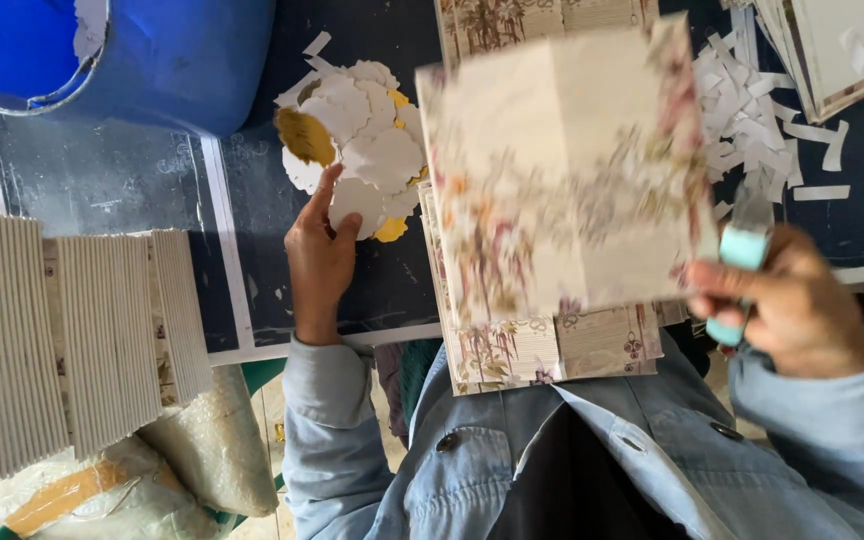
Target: Applying decorative seals to the center of folded cards and stacking the finished products
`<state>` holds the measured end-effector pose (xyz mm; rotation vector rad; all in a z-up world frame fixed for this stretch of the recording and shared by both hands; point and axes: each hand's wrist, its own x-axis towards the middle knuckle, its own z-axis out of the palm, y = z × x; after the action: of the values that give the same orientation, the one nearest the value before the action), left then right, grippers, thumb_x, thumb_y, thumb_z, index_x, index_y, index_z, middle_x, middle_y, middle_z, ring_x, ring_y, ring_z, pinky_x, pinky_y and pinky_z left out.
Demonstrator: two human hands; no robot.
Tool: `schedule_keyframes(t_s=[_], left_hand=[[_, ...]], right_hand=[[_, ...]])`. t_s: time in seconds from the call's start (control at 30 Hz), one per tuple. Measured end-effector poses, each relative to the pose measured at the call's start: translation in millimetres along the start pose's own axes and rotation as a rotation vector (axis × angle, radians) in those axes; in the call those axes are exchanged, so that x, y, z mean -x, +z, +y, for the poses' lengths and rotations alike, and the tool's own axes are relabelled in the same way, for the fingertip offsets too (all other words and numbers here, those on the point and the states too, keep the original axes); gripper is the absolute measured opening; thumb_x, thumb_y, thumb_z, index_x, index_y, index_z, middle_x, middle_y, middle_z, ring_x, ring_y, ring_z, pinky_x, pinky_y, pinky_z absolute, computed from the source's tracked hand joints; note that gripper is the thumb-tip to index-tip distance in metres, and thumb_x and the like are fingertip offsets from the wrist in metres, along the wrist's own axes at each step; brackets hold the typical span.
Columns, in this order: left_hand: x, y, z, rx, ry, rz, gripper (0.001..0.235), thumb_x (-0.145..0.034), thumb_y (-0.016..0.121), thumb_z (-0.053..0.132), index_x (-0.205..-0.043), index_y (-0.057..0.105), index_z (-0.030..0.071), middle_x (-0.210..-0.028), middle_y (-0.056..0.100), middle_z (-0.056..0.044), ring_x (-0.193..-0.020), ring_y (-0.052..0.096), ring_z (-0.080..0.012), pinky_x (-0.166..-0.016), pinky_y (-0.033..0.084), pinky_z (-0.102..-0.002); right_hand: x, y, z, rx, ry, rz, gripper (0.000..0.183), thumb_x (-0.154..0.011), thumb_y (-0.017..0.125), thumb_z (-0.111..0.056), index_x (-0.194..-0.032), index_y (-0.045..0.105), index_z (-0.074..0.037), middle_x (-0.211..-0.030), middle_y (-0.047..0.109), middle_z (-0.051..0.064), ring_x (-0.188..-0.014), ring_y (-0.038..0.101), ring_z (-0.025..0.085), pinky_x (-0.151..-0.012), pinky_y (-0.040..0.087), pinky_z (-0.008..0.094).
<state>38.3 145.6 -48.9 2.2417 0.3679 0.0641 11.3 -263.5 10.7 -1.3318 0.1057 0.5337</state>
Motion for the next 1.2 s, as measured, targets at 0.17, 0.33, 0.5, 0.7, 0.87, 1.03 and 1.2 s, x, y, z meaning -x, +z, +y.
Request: schedule_keyframes(t_s=[0.17, 0.33, 0.5, 0.7, 0.87, 1.03, 1.2], left_hand=[[7, -12, 18, -0.093, -0.017, -0.051, 0.049, -0.083, 0.064, 0.013, -0.129, 0.05, 0.016, -0.062, 0.042, -0.001, -0.058, 0.041, -0.0162, -0.057, 0.037, -0.034], [21, -15, 8, -0.027, -0.029, 0.146, 0.022, -0.085, 0.068, 0.022, -0.097, 0.059, 0.005, -0.067, 0.051, -0.001, -0.059, 0.042, -0.0126, -0.054, 0.035, -0.03], [50, -14, 51, 0.459, 0.087, 0.047, 0.016, -0.089, 0.059, 0.013, -0.098, 0.051, 0.004, -0.105, 0.057, -0.012, -0.085, 0.063, -0.021, -0.058, 0.057, -0.02], [81, 15, 113, 0.465, 0.329, -0.164, 0.008, -0.085, 0.061, 0.005, -0.09, 0.057, 0.001, -0.075, 0.057, -0.005, -0.056, 0.044, -0.0098, -0.043, 0.038, -0.021], [89, 17, 139, 0.406, 0.404, -0.244, 0.024, -0.081, 0.058, 0.002, -0.066, 0.041, 0.008, -0.063, 0.037, -0.001, -0.056, 0.032, -0.0117, -0.05, 0.027, -0.028], [90, 24, 138, 0.43, 0.341, -0.338, 0.02, -0.077, 0.061, 0.002, -0.063, 0.048, 0.008, -0.062, 0.044, -0.001, -0.053, 0.037, -0.0095, -0.047, 0.03, -0.026], [83, 31, 132, 0.529, 0.256, -0.401, 0.009, -0.082, 0.06, 0.005, -0.084, 0.053, 0.002, -0.064, 0.043, 0.0, -0.053, 0.033, -0.008, -0.043, 0.028, -0.023]], right_hand=[[34, 5, 32, 0.319, 0.049, -0.072, 0.022, -0.077, 0.067, -0.018, -0.064, 0.066, -0.001, -0.051, 0.064, 0.009, -0.035, 0.051, 0.013, -0.028, 0.04, 0.023], [48, 7, 15, 1.043, -0.25, 0.162, 0.029, -0.075, 0.069, -0.026, -0.099, 0.062, -0.012, -0.067, 0.06, -0.005, -0.055, 0.054, 0.004, -0.06, 0.047, 0.019], [36, 28, -1, 1.164, -0.488, 0.137, 0.049, -0.081, 0.063, -0.016, -0.127, 0.052, -0.001, -0.097, 0.058, 0.009, -0.08, 0.052, 0.018, -0.072, 0.044, 0.03], [8, 85, -11, 1.291, -0.87, -0.07, 0.053, -0.092, 0.057, -0.013, -0.14, 0.036, -0.01, -0.082, 0.049, 0.006, -0.054, 0.043, 0.013, -0.05, 0.046, 0.028], [-4, 106, -23, 1.488, -0.873, -0.102, 0.059, -0.092, 0.059, -0.021, -0.144, 0.033, -0.014, -0.078, 0.049, 0.004, -0.061, 0.055, 0.021, -0.055, 0.048, 0.035], [-9, 93, 1, 1.264, -0.899, 0.014, 0.065, -0.093, 0.068, -0.009, -0.145, 0.031, -0.019, -0.077, 0.044, -0.001, -0.054, 0.038, 0.01, -0.046, 0.045, 0.022], [-19, 48, -14, 1.356, -0.79, 0.276, 0.045, -0.099, 0.046, -0.001, -0.143, 0.036, -0.001, -0.107, 0.059, 0.018, -0.058, 0.051, 0.015, -0.044, 0.046, 0.023]])
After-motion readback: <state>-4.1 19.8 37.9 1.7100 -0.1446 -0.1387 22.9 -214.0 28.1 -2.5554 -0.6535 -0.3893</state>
